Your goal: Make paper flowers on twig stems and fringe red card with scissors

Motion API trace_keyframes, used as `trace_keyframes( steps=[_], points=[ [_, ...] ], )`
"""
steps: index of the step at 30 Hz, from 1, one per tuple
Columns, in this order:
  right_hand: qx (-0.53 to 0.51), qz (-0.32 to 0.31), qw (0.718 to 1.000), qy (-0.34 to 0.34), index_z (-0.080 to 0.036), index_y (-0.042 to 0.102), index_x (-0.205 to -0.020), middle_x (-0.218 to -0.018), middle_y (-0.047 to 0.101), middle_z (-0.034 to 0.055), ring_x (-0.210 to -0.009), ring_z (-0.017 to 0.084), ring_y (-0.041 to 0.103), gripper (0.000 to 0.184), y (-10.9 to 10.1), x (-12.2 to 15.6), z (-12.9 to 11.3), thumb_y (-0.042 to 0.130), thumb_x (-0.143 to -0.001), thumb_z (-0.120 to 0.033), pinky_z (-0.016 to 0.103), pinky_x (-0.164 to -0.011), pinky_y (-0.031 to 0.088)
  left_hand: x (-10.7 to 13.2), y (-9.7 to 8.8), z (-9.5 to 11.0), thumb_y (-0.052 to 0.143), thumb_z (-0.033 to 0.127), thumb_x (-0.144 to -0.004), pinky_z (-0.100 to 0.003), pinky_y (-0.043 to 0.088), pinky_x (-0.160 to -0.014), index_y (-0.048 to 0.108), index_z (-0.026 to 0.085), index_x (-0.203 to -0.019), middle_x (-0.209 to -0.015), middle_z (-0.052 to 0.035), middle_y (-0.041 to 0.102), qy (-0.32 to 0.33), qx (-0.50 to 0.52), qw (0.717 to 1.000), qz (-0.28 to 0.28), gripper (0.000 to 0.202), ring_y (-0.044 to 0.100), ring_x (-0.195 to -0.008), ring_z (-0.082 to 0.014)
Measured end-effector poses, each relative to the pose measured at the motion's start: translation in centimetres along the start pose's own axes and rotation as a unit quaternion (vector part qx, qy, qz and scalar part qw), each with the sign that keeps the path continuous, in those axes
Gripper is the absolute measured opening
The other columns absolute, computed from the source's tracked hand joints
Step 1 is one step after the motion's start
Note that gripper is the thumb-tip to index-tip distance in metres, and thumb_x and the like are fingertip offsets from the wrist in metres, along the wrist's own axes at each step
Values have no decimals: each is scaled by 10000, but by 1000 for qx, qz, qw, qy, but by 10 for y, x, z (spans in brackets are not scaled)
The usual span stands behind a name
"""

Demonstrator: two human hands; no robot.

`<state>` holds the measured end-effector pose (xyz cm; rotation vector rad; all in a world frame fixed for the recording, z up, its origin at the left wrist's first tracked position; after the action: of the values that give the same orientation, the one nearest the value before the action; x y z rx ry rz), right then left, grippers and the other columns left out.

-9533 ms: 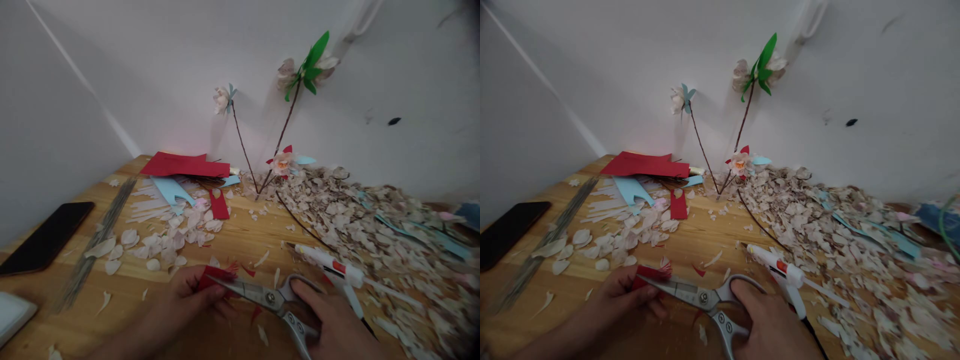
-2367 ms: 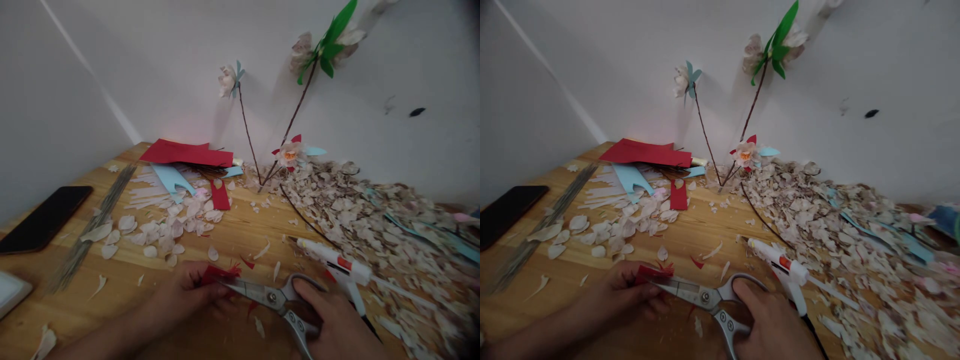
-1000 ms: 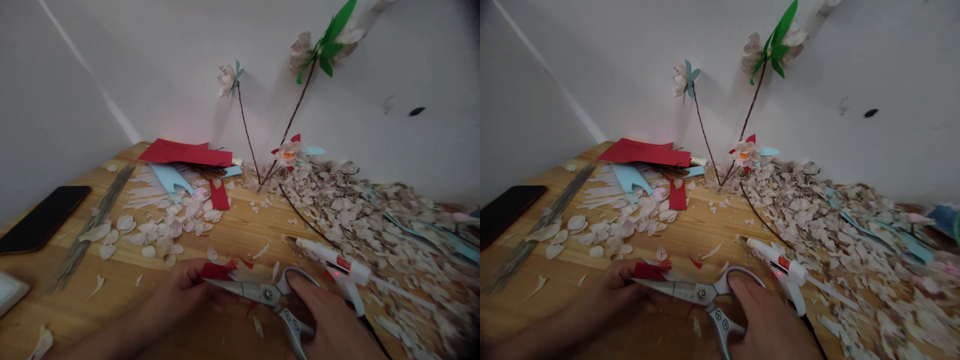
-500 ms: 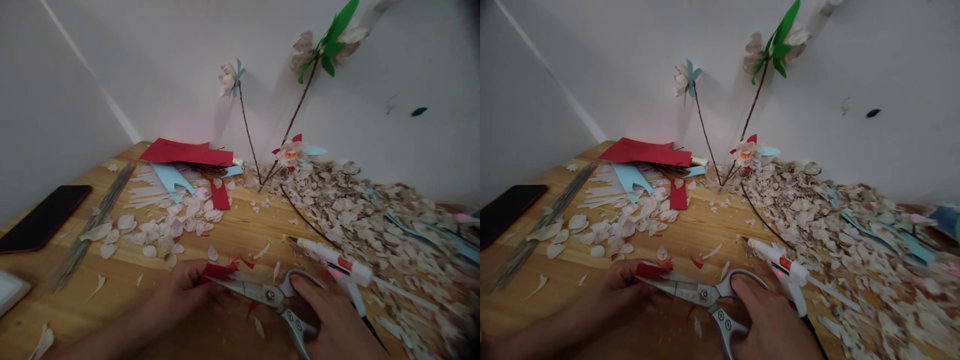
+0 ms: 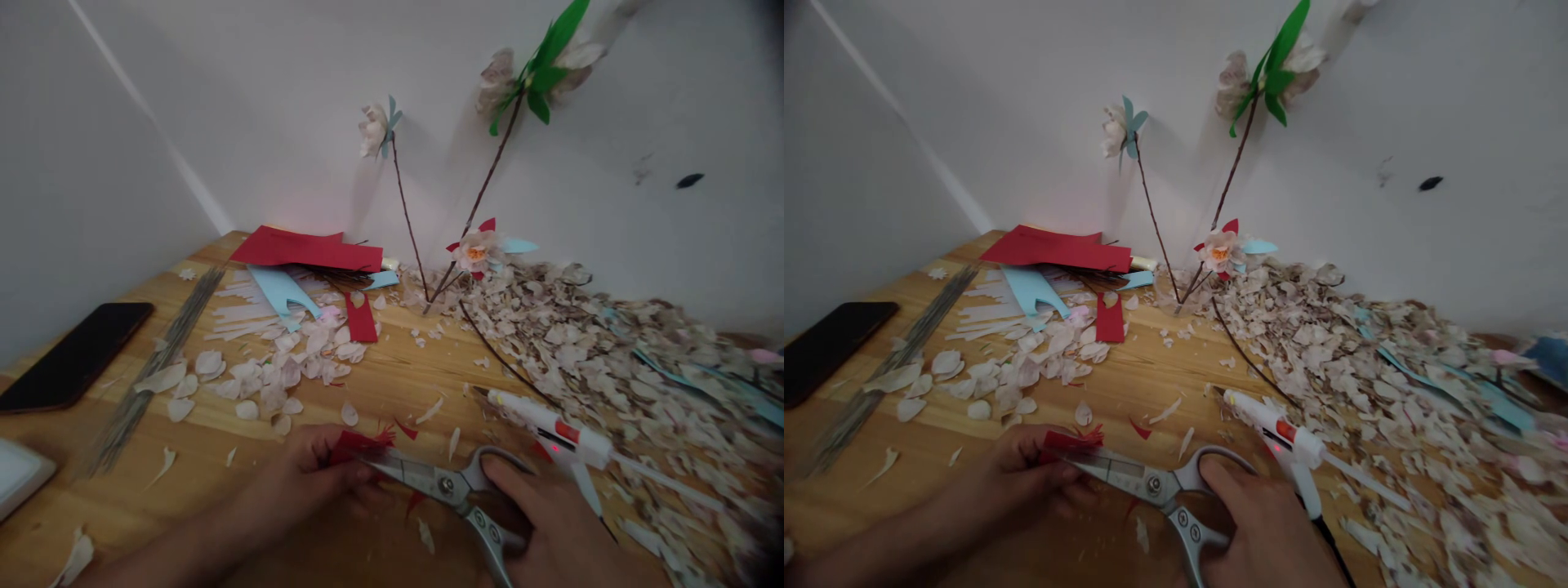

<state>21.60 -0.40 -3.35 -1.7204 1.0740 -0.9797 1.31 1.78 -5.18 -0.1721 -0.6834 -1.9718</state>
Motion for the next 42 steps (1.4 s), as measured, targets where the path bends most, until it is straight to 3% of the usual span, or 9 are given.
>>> trace_keyframes(
  steps=[6,10,15,19,23,28,32,37,42],
  points=[
    [27,38,998,-51,-227,497,-682,-696,650,1,-633,184,572,145,-14,0,-12,589,-601,-150,280,-574,407,0,2,-2,791,356,-632,-214,531,-603,739,195,-811,-726,5,767,-10,-12,1000,-5,247,705,-673,-140],
    [31,35,997,-55,-230,478,-672,-650,627,-17,-579,170,551,166,-15,1,-10,590,-593,-136,271,-533,388,0,1,-2,772,339,-657,-247,529,-611,729,179,-805,-712,-11,757,-8,-31,999,-10,222,712,-689,-173],
    [31,50,996,-68,-229,483,-666,-651,622,-13,-587,168,555,178,-16,0,-8,578,-592,-99,265,-541,405,1,4,3,726,289,-721,-246,529,-642,735,211,-810,-780,16,751,3,-53,997,-50,119,715,-674,-152],
    [32,49,996,-67,-219,505,-665,-659,625,3,-597,183,558,159,-16,-2,-10,588,-588,-107,280,-547,418,0,4,5,712,284,-730,-237,530,-634,746,215,-806,-767,17,756,-3,-73,996,-48,109,709,-657,-143],
    [3,30,999,-28,-223,540,-779,-822,663,38,-728,226,599,187,-13,-2,-4,596,-609,-168,320,-622,467,0,0,4,699,277,-733,-228,517,-625,756,215,-791,-695,13,752,1,-88,996,-10,102,690,-657,-144],
    [-2,22,1000,10,-198,544,-1061,-1118,636,130,-1008,307,591,414,-6,2,10,601,-652,-230,406,-811,481,1,-2,10,659,265,-763,-211,487,-601,767,210,-742,-690,3,749,52,-121,991,2,123,651,-644,-137],
    [-3,26,999,23,-198,529,-1147,-1184,614,134,-1058,316,575,492,0,4,14,614,-665,-240,409,-855,466,0,-1,13,660,279,-762,-196,484,-579,772,219,-761,-735,-4,762,66,-134,989,7,127,661,-694,-154],
    [-41,18,999,2,-245,586,-961,-1062,659,58,-949,261,610,325,0,4,1,615,-642,-186,330,-781,475,1,-2,13,669,247,-743,-218,516,-618,775,225,-752,-825,-12,775,65,-163,984,14,109,674,-741,-171],
    [-61,5,998,10,-252,562,-937,-977,671,32,-876,229,619,328,-2,3,-4,596,-629,-142,292,-721,467,3,-3,10,640,190,-744,-206,525,-593,769,245,-759,-917,1,772,65,-160,985,19,141,680,-791,-175]
  ],
)
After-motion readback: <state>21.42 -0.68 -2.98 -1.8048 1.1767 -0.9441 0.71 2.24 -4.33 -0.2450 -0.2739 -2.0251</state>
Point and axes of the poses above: each hand's wrist, its own x-axis away from the middle knuckle, its own y-axis out of the palm, z = x × y, the point moved 7 cm from there along -x, towards the middle knuckle
